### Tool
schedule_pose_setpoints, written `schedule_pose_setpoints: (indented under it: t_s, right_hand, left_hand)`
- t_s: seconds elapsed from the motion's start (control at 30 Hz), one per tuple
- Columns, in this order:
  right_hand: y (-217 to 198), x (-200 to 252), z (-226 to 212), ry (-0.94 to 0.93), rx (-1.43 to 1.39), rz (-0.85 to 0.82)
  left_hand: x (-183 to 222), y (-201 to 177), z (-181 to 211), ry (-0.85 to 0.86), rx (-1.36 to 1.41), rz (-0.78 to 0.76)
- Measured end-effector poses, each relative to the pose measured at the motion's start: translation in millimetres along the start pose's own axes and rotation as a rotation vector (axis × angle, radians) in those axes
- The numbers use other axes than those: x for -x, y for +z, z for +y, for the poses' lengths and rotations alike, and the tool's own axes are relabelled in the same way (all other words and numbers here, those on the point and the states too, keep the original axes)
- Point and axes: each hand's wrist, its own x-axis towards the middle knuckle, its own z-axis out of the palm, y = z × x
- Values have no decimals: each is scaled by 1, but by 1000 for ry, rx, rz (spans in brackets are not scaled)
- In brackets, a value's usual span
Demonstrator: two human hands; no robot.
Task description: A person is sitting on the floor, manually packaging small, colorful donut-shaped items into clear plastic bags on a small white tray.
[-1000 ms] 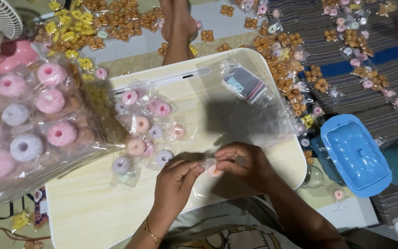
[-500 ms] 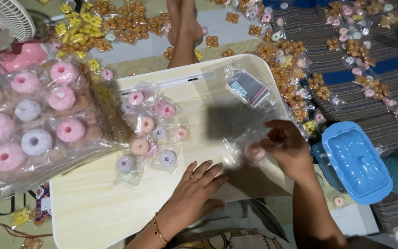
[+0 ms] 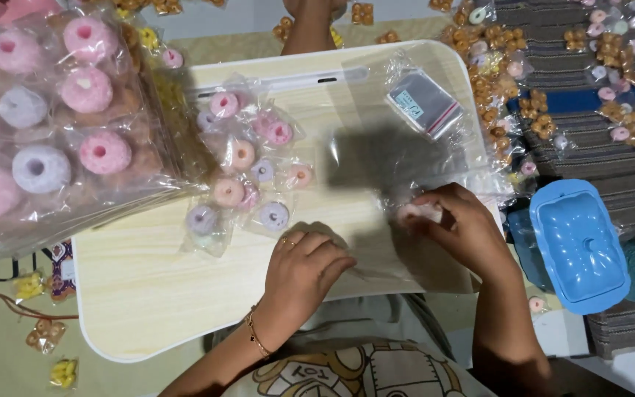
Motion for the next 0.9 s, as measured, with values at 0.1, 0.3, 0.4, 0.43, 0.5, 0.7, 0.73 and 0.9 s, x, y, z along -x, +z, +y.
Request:
schedule_pose_setpoints:
  t_s: [0.1, 0.3, 0.4, 0.43, 0.5, 0.7, 0.73, 0.9]
  right_hand:
    - [4, 2, -4, 14, -39, 50]
    - [5, 24, 15, -160, -400, 248]
    - [-6, 55, 20, -312, -584, 240]
    - [-10, 68, 23, -381, -510, 208]
    - [-8, 70, -51, -410, -444, 79]
    - [40, 48, -71, -498, 56, -64]
    - [46, 43, -64, -468, 156, -68]
    - [77, 44, -41, -518, 174, 158]
  left_hand:
    - [12, 16, -8, -86, -99, -54]
    - [13, 25, -8, -80, -266, -1]
    - [7, 20, -6, -79, -280, 16]
    - [4, 17, -4, -69, -304, 12]
    - [8, 23, -5, -60, -324, 26]
    - [1, 23, -3, -35, -258, 119]
    - [-1, 21, -3, -38, -253, 160]
    - [7, 25, -5, 28, -289, 171]
